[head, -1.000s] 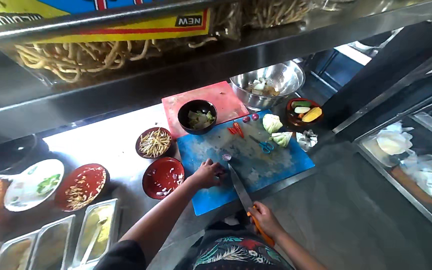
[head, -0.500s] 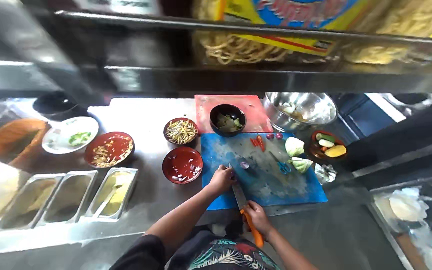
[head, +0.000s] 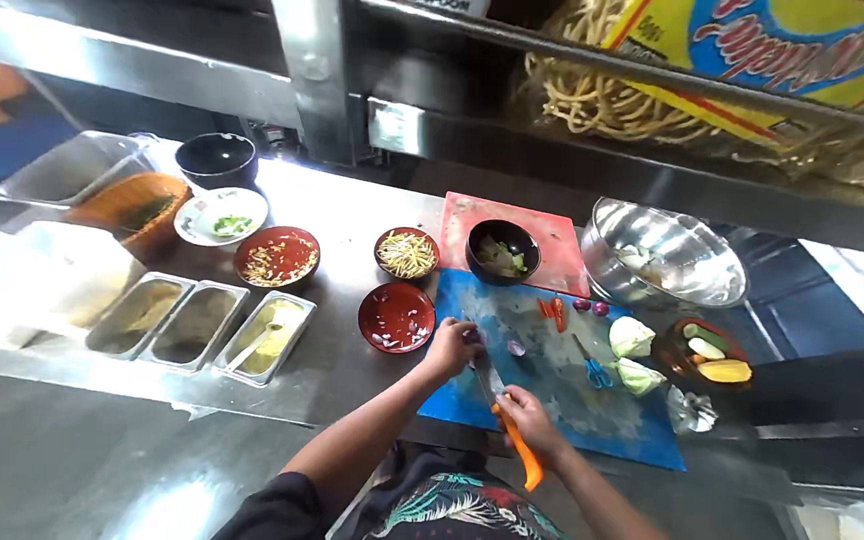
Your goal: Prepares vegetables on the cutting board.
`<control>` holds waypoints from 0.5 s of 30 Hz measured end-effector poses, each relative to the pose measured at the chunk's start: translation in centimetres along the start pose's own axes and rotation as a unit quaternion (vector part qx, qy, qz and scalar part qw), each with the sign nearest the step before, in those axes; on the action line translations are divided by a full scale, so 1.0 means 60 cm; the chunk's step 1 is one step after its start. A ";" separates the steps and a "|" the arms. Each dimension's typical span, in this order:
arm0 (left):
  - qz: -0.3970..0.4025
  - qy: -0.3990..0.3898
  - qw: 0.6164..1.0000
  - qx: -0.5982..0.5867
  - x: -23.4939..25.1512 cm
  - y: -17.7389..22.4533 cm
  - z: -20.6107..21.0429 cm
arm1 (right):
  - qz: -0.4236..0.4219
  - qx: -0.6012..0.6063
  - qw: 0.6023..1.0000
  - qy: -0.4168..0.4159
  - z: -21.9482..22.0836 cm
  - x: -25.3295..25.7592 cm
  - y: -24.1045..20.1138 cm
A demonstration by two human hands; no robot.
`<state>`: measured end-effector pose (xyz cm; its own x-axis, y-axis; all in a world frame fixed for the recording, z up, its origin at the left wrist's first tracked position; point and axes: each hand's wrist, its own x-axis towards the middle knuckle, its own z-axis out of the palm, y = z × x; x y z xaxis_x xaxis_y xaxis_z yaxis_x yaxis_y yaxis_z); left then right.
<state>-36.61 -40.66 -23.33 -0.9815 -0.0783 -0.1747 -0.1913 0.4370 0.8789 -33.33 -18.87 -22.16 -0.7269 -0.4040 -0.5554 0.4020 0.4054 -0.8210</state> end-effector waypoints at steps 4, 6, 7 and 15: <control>-0.032 0.145 0.989 0.011 -0.016 -0.005 -0.073 | -0.036 -0.097 0.993 -0.063 0.040 0.036 -0.077; -0.061 0.199 0.978 0.026 -0.021 -0.028 -0.101 | -0.023 -0.130 0.987 -0.096 0.060 0.054 -0.102; -0.080 0.210 0.974 0.039 -0.021 -0.043 -0.111 | -0.013 -0.150 0.982 -0.113 0.064 0.062 -0.112; -0.162 0.108 0.960 0.199 -0.034 -0.050 -0.133 | 0.010 -0.207 0.972 -0.107 -0.097 0.065 -0.095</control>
<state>-34.10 -48.98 -22.07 -0.8574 -0.4340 -0.2765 -0.5118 0.6628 0.5466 -41.68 -17.98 -18.84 -0.5709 -0.5364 -0.6215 0.1241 0.6919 -0.7112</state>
